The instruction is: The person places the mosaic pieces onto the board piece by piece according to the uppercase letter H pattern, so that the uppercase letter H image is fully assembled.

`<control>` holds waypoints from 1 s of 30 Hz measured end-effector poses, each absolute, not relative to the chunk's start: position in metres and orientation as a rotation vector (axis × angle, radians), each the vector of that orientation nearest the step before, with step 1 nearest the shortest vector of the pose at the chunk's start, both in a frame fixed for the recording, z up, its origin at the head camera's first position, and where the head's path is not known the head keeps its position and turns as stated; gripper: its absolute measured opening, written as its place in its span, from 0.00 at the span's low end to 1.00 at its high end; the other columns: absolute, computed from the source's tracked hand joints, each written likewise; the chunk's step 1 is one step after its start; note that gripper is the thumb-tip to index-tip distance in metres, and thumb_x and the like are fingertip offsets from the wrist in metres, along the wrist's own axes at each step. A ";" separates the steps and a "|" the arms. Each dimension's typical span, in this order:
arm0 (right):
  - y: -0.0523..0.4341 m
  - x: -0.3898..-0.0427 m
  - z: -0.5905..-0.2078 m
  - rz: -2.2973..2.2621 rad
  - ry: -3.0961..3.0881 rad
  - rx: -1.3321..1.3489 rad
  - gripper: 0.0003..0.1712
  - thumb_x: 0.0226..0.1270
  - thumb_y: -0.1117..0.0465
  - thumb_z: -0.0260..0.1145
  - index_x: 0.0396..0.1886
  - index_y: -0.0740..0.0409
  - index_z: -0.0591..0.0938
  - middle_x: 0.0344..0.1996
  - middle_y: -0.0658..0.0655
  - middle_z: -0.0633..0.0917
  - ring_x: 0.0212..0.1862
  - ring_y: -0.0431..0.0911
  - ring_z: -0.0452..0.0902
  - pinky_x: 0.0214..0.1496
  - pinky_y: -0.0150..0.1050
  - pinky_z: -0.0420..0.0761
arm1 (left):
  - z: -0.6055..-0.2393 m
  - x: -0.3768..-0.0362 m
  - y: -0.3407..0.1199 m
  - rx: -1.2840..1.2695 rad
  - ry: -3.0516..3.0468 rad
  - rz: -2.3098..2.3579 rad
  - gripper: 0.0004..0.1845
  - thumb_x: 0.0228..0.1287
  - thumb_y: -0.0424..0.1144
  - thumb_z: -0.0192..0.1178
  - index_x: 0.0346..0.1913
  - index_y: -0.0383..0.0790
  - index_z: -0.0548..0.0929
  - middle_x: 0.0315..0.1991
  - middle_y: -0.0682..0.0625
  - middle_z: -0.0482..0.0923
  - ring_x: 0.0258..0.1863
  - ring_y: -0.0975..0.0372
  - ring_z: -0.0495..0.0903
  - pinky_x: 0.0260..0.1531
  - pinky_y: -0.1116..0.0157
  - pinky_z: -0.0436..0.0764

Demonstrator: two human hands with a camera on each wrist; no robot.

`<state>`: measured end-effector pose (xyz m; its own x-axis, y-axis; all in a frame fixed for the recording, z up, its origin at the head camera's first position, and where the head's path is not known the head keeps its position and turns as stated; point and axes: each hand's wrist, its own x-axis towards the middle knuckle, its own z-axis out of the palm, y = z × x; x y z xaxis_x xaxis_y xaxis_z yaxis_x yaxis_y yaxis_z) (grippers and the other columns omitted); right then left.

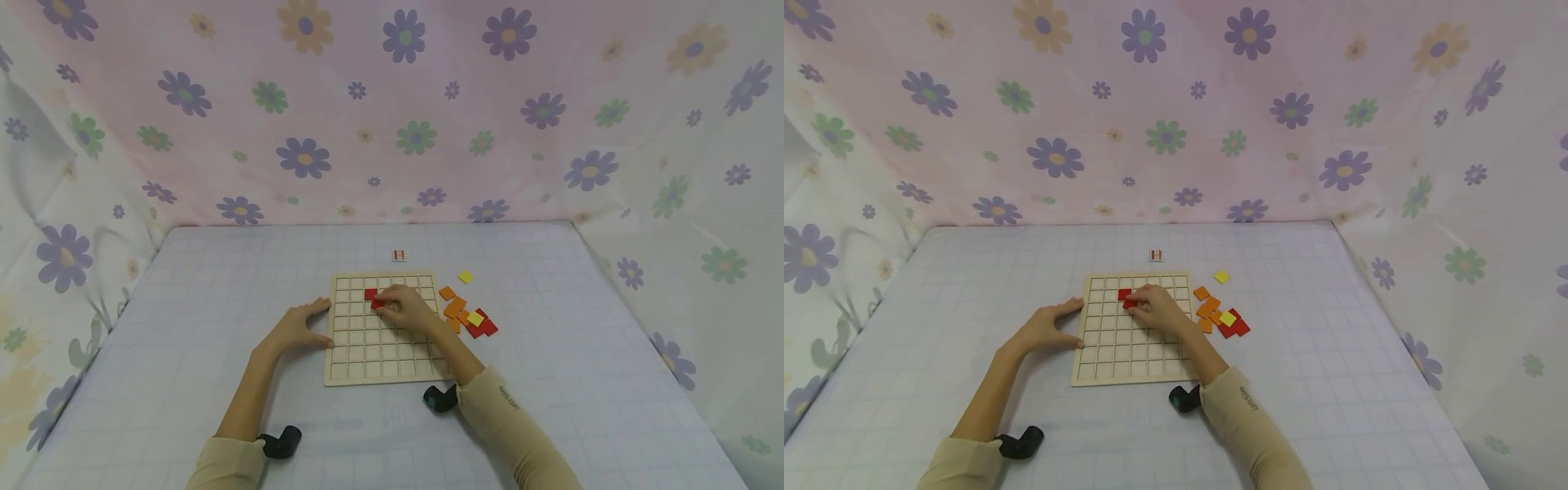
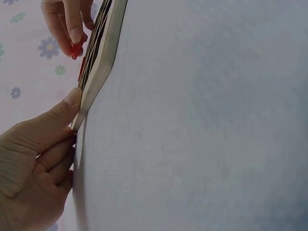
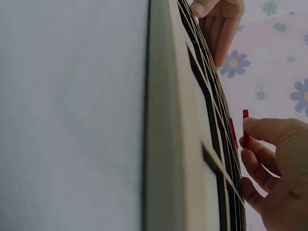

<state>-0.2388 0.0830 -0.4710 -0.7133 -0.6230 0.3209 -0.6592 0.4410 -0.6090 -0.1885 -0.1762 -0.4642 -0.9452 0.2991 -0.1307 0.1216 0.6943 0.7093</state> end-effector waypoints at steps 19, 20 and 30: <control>0.075 -0.235 -0.473 0.927 -2.638 1.243 0.11 0.58 0.65 0.62 0.40 0.65 0.82 0.39 0.57 0.78 0.38 0.46 0.74 0.39 0.34 0.76 | -0.464 -0.188 -0.175 0.327 2.666 1.088 0.47 0.35 0.49 0.73 0.63 0.39 0.65 0.65 0.44 0.56 0.65 0.51 0.53 0.63 0.51 0.50; 0.074 -0.235 -0.474 0.945 -2.638 1.232 0.11 0.58 0.65 0.62 0.40 0.64 0.83 0.39 0.57 0.78 0.38 0.46 0.74 0.38 0.33 0.76 | -0.463 -0.187 -0.175 0.322 2.665 1.087 0.47 0.35 0.48 0.73 0.63 0.39 0.65 0.65 0.44 0.56 0.65 0.51 0.52 0.63 0.51 0.50; 0.067 -0.233 -0.474 1.034 -2.681 1.069 0.11 0.55 0.61 0.65 0.36 0.62 0.84 0.37 0.55 0.81 0.39 0.45 0.77 0.39 0.31 0.78 | -0.459 -0.186 -0.177 0.341 2.662 1.094 0.47 0.35 0.48 0.73 0.63 0.38 0.65 0.65 0.42 0.56 0.65 0.49 0.52 0.63 0.50 0.49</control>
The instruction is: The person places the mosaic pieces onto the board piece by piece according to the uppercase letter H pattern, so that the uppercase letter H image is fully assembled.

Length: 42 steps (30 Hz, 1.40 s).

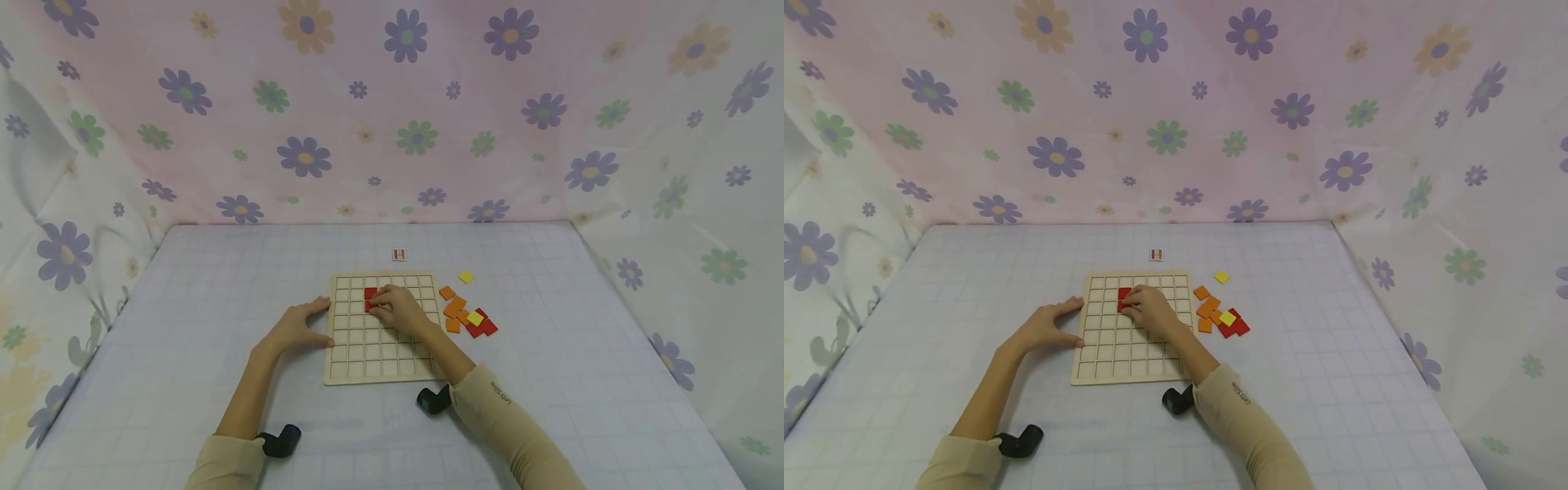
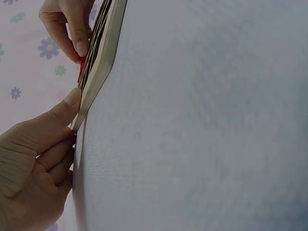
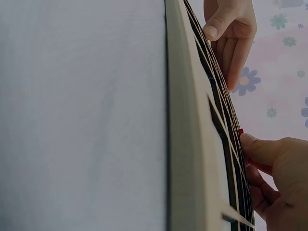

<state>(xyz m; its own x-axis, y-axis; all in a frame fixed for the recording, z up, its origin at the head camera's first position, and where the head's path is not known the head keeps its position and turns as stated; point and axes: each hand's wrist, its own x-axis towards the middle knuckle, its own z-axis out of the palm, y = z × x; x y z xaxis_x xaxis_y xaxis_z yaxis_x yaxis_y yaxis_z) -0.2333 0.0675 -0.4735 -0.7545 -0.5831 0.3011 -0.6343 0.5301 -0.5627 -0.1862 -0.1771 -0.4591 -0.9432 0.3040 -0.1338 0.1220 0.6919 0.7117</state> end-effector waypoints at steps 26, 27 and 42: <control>0.069 -0.230 -0.471 1.132 -2.762 1.027 0.10 0.55 0.65 0.65 0.36 0.64 0.84 0.35 0.55 0.76 0.33 0.43 0.72 0.30 0.29 0.74 | -0.464 -0.188 -0.174 0.332 2.664 1.086 0.47 0.34 0.47 0.73 0.63 0.39 0.65 0.65 0.45 0.57 0.65 0.52 0.53 0.63 0.52 0.52; 0.070 -0.230 -0.471 1.147 -2.765 1.011 0.09 0.55 0.65 0.65 0.36 0.64 0.84 0.34 0.55 0.76 0.32 0.42 0.72 0.29 0.28 0.74 | -0.464 -0.188 -0.174 0.335 2.666 1.085 0.47 0.34 0.48 0.73 0.63 0.38 0.65 0.65 0.44 0.57 0.65 0.52 0.53 0.63 0.52 0.52; 0.076 -0.224 -0.470 0.996 -2.736 1.195 0.12 0.59 0.67 0.61 0.43 0.66 0.81 0.41 0.60 0.76 0.39 0.47 0.72 0.35 0.33 0.76 | -0.464 -0.187 -0.175 0.302 2.677 1.061 0.48 0.34 0.49 0.73 0.63 0.39 0.64 0.65 0.44 0.56 0.65 0.52 0.53 0.64 0.49 0.42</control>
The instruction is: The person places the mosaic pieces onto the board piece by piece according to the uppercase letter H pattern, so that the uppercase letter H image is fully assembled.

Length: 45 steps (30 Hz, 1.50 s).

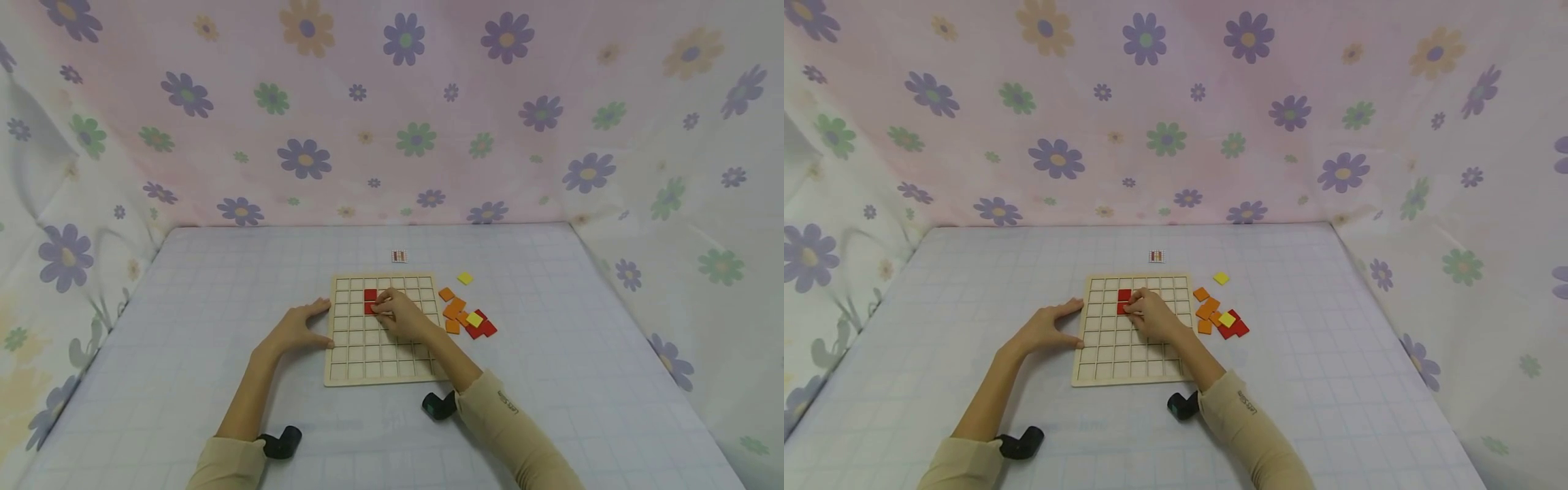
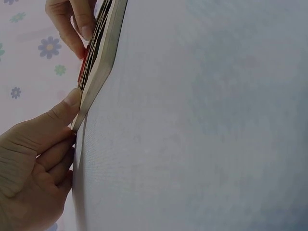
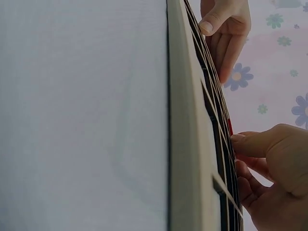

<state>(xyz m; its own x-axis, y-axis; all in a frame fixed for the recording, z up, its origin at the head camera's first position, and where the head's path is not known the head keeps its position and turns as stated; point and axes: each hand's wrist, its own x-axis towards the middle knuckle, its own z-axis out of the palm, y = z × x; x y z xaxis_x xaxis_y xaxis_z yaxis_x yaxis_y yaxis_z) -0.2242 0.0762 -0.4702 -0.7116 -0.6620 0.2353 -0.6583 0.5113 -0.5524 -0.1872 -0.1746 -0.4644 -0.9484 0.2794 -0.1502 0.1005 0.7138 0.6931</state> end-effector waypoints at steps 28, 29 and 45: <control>0.192 -0.214 -0.452 -1.433 2.830 -0.638 0.16 0.56 0.69 0.62 0.46 0.69 0.78 0.41 0.64 0.81 0.43 0.55 0.76 0.44 0.51 0.76 | -0.462 -0.187 -0.175 0.338 2.679 1.054 0.48 0.35 0.49 0.72 0.63 0.37 0.64 0.64 0.41 0.56 0.65 0.49 0.53 0.64 0.49 0.44; 0.198 -0.214 -0.453 -1.437 2.836 -0.619 0.17 0.56 0.68 0.62 0.47 0.69 0.78 0.41 0.65 0.81 0.43 0.56 0.75 0.45 0.51 0.76 | -0.462 -0.187 -0.176 0.344 2.683 1.055 0.48 0.35 0.49 0.72 0.62 0.36 0.64 0.64 0.41 0.57 0.65 0.49 0.53 0.64 0.48 0.45; 0.253 -0.197 -0.463 -1.317 2.901 -0.371 0.19 0.56 0.59 0.64 0.45 0.67 0.78 0.38 0.63 0.81 0.38 0.52 0.77 0.34 0.40 0.80 | -0.461 -0.186 -0.176 0.336 2.675 1.061 0.48 0.35 0.50 0.72 0.63 0.37 0.64 0.65 0.41 0.56 0.65 0.47 0.51 0.64 0.48 0.44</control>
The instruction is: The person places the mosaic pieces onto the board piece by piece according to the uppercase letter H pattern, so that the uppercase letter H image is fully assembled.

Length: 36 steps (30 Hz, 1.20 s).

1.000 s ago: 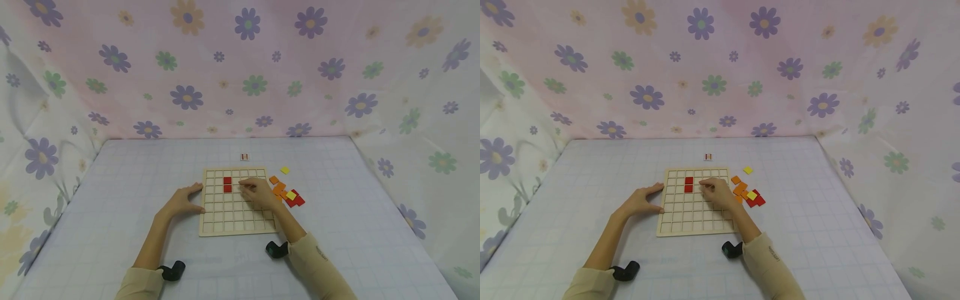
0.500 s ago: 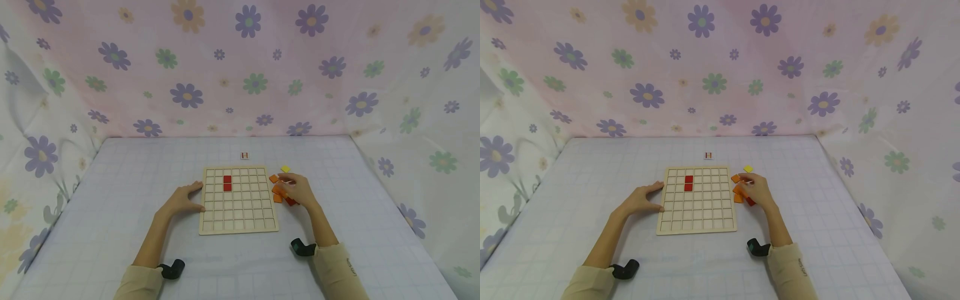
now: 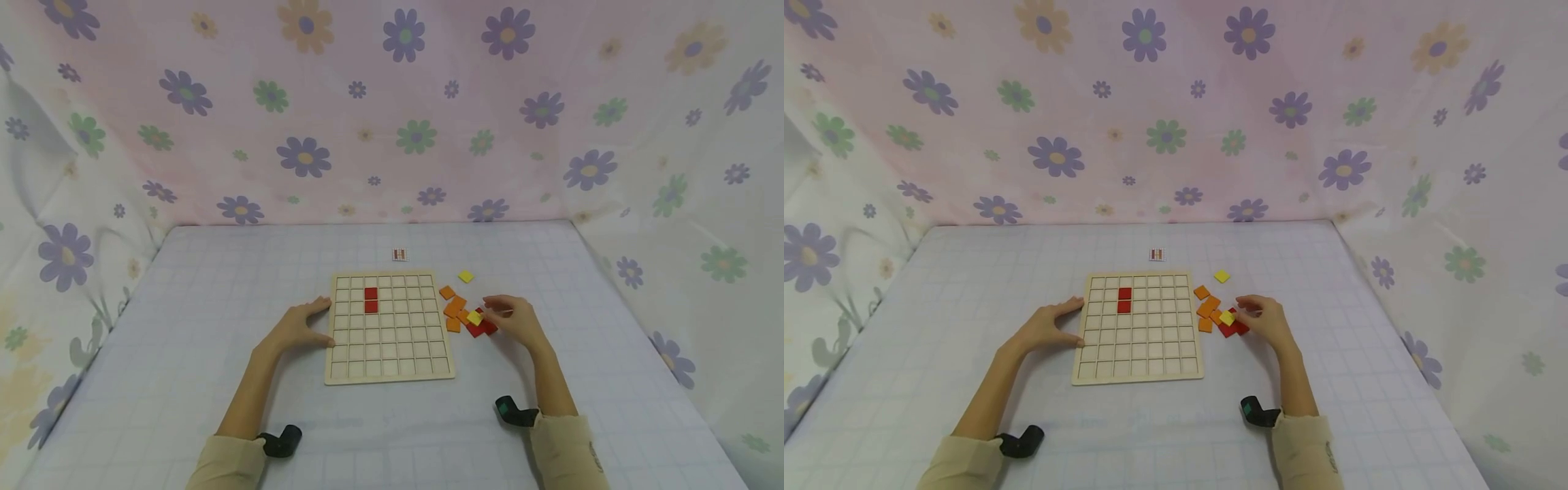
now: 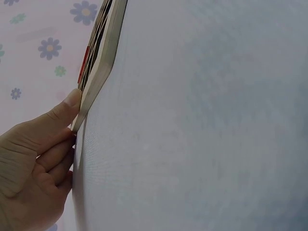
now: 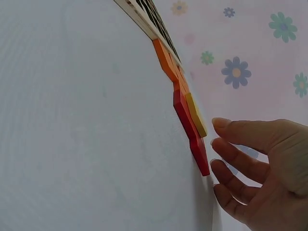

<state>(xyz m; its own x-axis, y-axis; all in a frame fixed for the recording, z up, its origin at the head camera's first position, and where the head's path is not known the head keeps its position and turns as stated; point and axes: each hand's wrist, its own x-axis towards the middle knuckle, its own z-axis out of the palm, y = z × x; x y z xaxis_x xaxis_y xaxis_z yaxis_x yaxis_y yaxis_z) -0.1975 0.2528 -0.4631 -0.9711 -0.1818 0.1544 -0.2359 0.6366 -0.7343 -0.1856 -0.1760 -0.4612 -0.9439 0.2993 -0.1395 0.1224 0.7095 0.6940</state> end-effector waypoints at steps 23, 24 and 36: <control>0.260 -0.185 -0.476 1.338 -2.850 0.288 0.29 0.47 0.56 0.71 0.51 0.60 0.76 0.49 0.60 0.78 0.52 0.54 0.69 0.55 0.53 0.69 | -0.464 -0.186 -0.176 0.319 2.671 1.082 0.48 0.34 0.50 0.72 0.63 0.38 0.64 0.65 0.43 0.56 0.65 0.50 0.52 0.64 0.49 0.44; 0.260 -0.186 -0.477 1.323 -2.842 0.284 0.28 0.48 0.56 0.71 0.50 0.61 0.76 0.48 0.60 0.78 0.51 0.53 0.71 0.53 0.52 0.71 | -0.464 -0.186 -0.176 0.316 2.670 1.086 0.48 0.34 0.50 0.72 0.63 0.39 0.64 0.65 0.43 0.56 0.65 0.50 0.52 0.64 0.49 0.44; 0.259 -0.186 -0.475 1.243 -2.701 0.199 0.25 0.50 0.61 0.69 0.49 0.66 0.76 0.42 0.64 0.81 0.42 0.54 0.77 0.45 0.48 0.77 | -0.465 -0.186 -0.176 0.309 2.673 1.083 0.48 0.34 0.50 0.72 0.63 0.39 0.64 0.65 0.44 0.56 0.65 0.50 0.52 0.64 0.49 0.47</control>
